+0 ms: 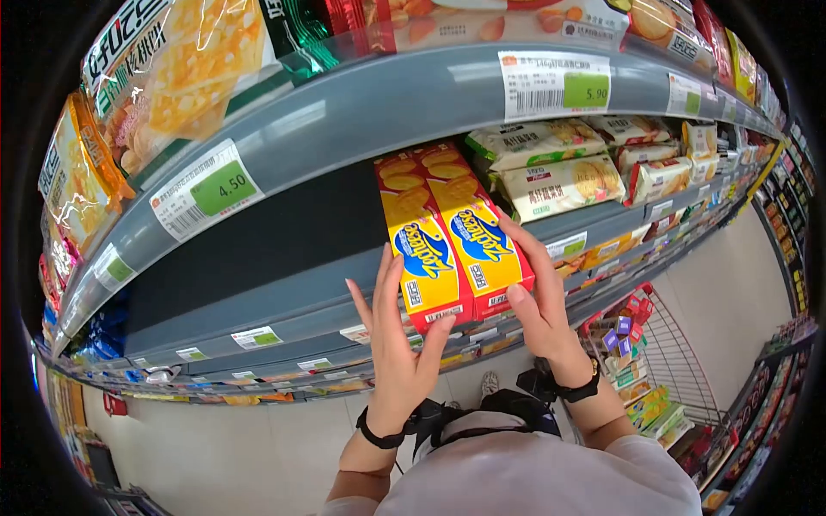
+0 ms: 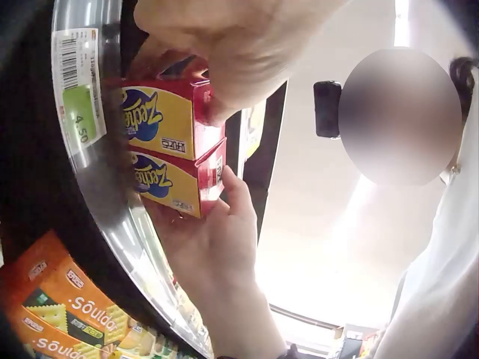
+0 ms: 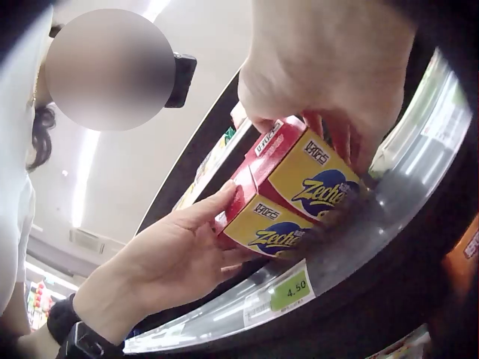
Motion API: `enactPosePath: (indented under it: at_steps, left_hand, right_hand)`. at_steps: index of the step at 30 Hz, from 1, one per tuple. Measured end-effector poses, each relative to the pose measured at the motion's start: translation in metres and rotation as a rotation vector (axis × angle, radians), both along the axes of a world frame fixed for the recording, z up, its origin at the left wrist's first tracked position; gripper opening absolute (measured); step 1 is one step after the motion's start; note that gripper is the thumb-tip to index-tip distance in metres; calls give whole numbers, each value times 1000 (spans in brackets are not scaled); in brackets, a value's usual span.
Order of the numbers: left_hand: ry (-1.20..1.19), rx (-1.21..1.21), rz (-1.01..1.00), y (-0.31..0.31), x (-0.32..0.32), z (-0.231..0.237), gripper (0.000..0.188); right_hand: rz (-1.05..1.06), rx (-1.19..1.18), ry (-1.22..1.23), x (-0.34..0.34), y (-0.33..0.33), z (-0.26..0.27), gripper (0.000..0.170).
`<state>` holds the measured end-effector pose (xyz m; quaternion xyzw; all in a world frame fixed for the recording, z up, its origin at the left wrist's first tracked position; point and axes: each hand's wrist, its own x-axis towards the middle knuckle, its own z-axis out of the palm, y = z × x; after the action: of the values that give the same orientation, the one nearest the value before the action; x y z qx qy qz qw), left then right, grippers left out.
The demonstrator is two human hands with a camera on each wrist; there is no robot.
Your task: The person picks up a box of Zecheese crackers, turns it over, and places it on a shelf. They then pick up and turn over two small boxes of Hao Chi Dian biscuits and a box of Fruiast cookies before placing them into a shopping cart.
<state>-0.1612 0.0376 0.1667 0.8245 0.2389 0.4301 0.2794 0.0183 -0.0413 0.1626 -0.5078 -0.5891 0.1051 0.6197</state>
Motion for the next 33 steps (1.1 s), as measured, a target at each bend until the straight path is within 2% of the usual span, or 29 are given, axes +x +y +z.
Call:
enactPosePath:
  at_steps: [6,8,10,12,14,15,17,18,20,21,22,24,27,28,30,31,33]
  left_hand:
    - [-72,-23,-62,8,-5,-6,65]
    - [-189,-206,-77,7,-4,-8,63]
    - [-198,-248,-119,7,-5,-9,68]
    - [-368,-275,-159,0,0,-10,78]
    - [-305,68,25,-3,-2,-16,92]
    - [-449,120,30,-8,3,-24,93]
    - [-648,105,21,-35,11,-30,85]
    - [-636,69,-54,-44,15,-40,85]
    - [-630,168,-158,-57,21,-61,79]
    - [-606,49,-284,-69,25,-65,77]
    - [-595,40,-315,-75,37,-67,77]
    - [-414,29,-556,-90,60,-75,73]
    - [-307,-104,-737,-125,98,-86,64]
    - [-309,-104,-752,-136,110,-92,64]
    - [-167,-278,-824,-158,133,-108,62]
    - [-58,-278,-828,-168,143,-112,64]
    - [0,-297,-841,-188,166,-125,62]
  right_hand:
    - [-51,2,17,-17,5,0,52]
    - [-69,1,19,-19,8,-4,53]
    - [-52,-21,40,-21,9,-6,56]
    - [-56,-21,53,-25,8,-12,68]
    - [-152,-9,-35,-29,-7,-16,72]
    - [-224,-5,-87,-30,-17,-19,71]
    - [-324,31,19,-31,-38,-33,65]
    - [-380,45,24,-28,-50,-41,62]
    - [-479,9,100,-22,-78,-55,53]
    - [-544,16,150,-21,-93,-59,47]
    - [-609,23,186,-14,-106,-61,43]
    - [-756,20,266,-1,-132,-77,39]
    - [-932,-33,322,21,-175,-99,34]
    - [-954,-72,375,30,-188,-109,32]
    - [-1014,-103,429,48,-212,-138,32]
    - [-1017,-106,426,59,-224,-151,32]
    - [-1059,-225,636,84,-247,-179,33]
